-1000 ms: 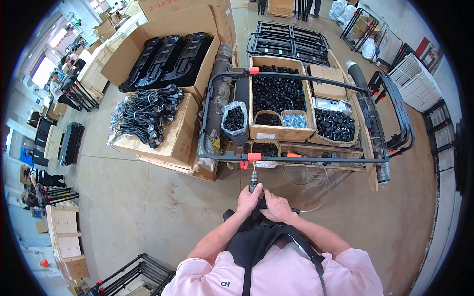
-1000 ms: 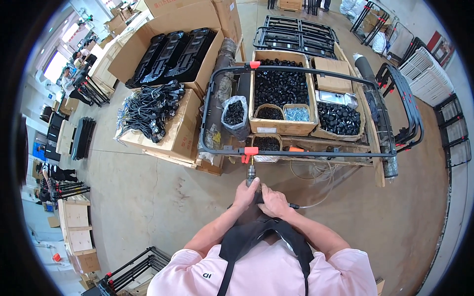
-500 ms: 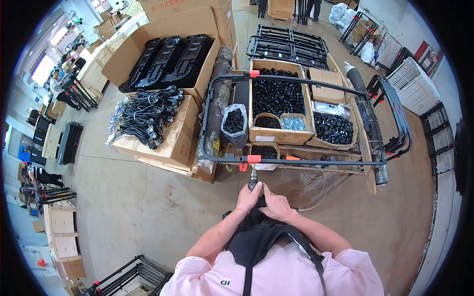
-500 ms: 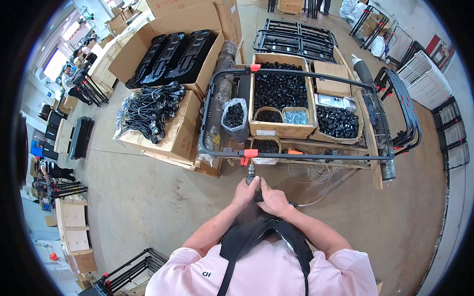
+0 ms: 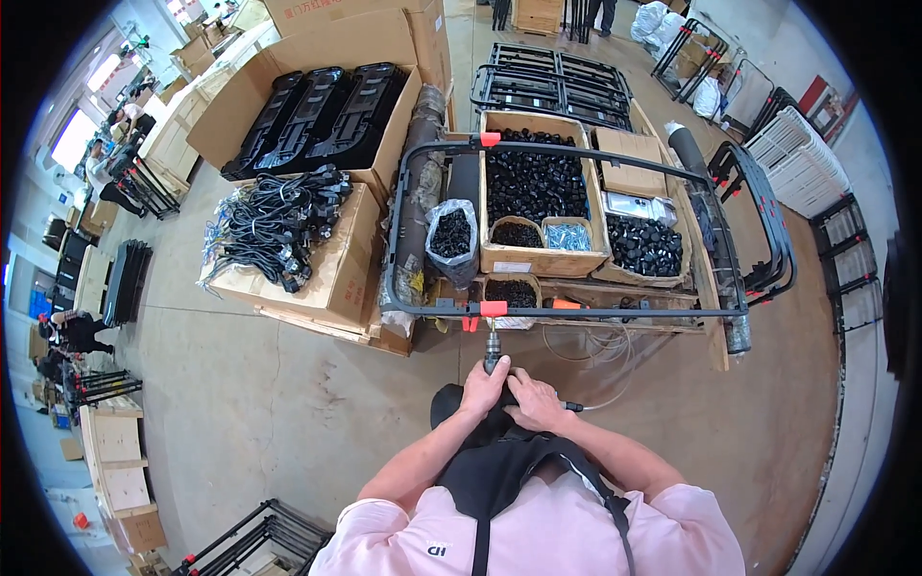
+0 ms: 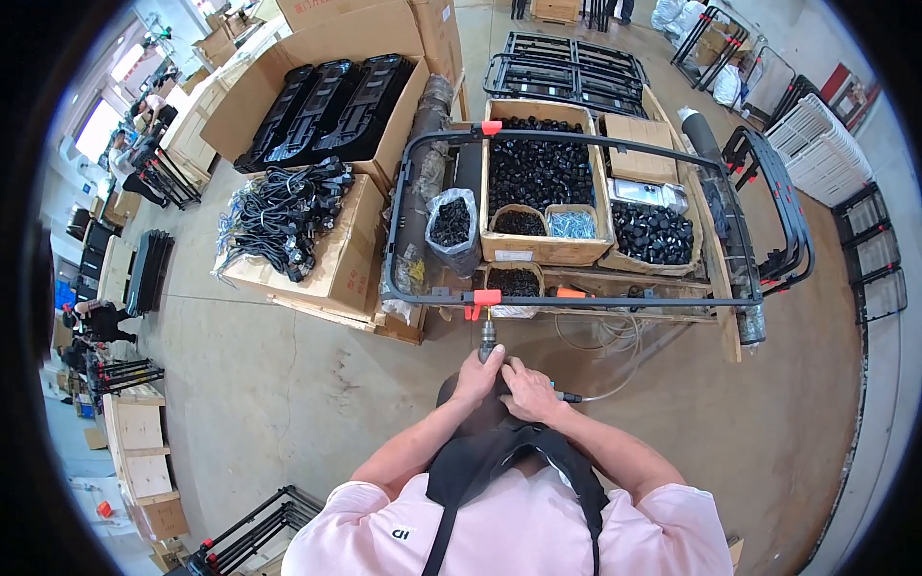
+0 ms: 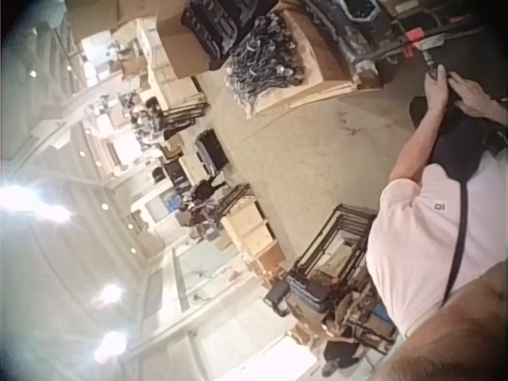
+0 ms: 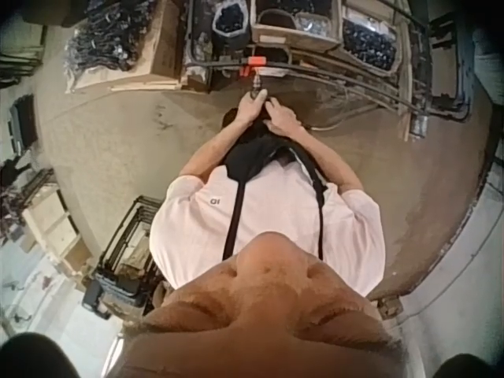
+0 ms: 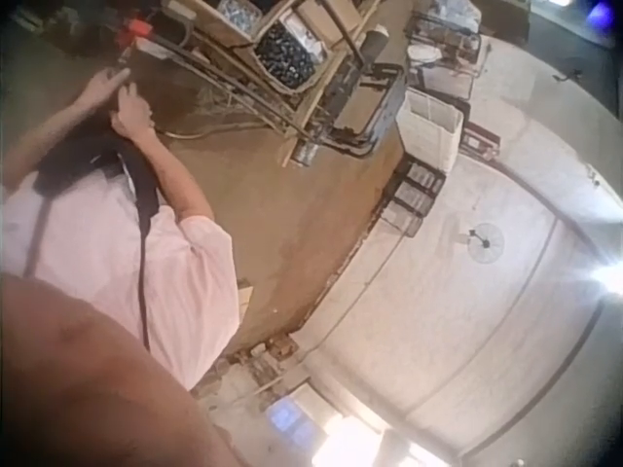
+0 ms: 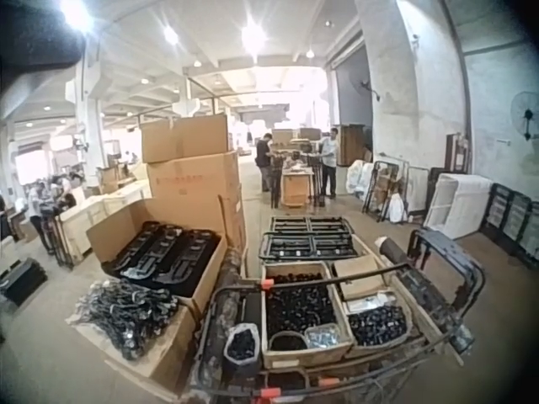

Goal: Assembling the components of industrial leaf blowers or similar equipment on a factory floor.

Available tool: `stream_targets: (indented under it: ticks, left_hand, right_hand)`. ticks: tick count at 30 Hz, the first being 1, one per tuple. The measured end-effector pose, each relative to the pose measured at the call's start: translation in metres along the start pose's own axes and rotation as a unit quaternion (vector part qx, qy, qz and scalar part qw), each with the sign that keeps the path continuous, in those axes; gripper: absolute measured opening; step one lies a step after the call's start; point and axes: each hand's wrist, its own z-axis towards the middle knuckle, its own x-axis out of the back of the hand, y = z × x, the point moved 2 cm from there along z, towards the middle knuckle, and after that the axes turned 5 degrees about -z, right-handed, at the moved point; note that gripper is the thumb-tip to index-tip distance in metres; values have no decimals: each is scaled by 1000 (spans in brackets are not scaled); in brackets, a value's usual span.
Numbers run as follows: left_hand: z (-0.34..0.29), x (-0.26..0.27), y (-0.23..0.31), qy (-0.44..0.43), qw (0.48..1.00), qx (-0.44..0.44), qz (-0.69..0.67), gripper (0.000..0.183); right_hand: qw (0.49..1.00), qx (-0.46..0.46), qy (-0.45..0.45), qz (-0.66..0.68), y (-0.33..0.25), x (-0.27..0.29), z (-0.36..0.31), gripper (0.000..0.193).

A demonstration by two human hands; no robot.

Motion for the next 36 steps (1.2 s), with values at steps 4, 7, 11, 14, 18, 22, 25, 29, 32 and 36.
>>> stream_targets:
  ticks: [4,7,11,14,18,22,25,29,32,36]
  left_hand:
    - [-5,3,1,-9,1000,-12,-13,65]
    - [-9,6,1,-18,1000,-15,-18,63]
    - [-13,6,4,-52,998,-4,-20,60]
    - [-15,5,-4,-76,997,-4,-29,51]
    - [-8,2,-26,-153,987,41,-35,51]
    - [9,-27,-6,-294,936,-3,191,53]
    - [16,-58,31,-383,866,-66,314,51]
    - [25,-102,100,-446,813,-190,323,40]
    - [38,-144,152,-451,813,-277,244,28]
    - [86,-219,205,-366,834,-337,239,26]
  right_hand:
    - [1000,-8,-19,-6,0,-4,-2,61]
    - [1000,-3,-5,0,-5,-5,-3,66]
    - [999,-18,28,-14,-2,-13,-9,69]
    - [999,-28,39,-23,-3,-14,-11,69]
    - [999,-49,18,0,7,-15,-26,68]
    - [985,-160,1,57,28,1,-61,68]
    - [952,-293,40,84,66,13,-91,68]
    - [899,-417,93,99,124,48,-117,62]
    - [857,-471,183,102,190,72,-129,60]
    - [818,-510,244,102,295,101,-124,61]
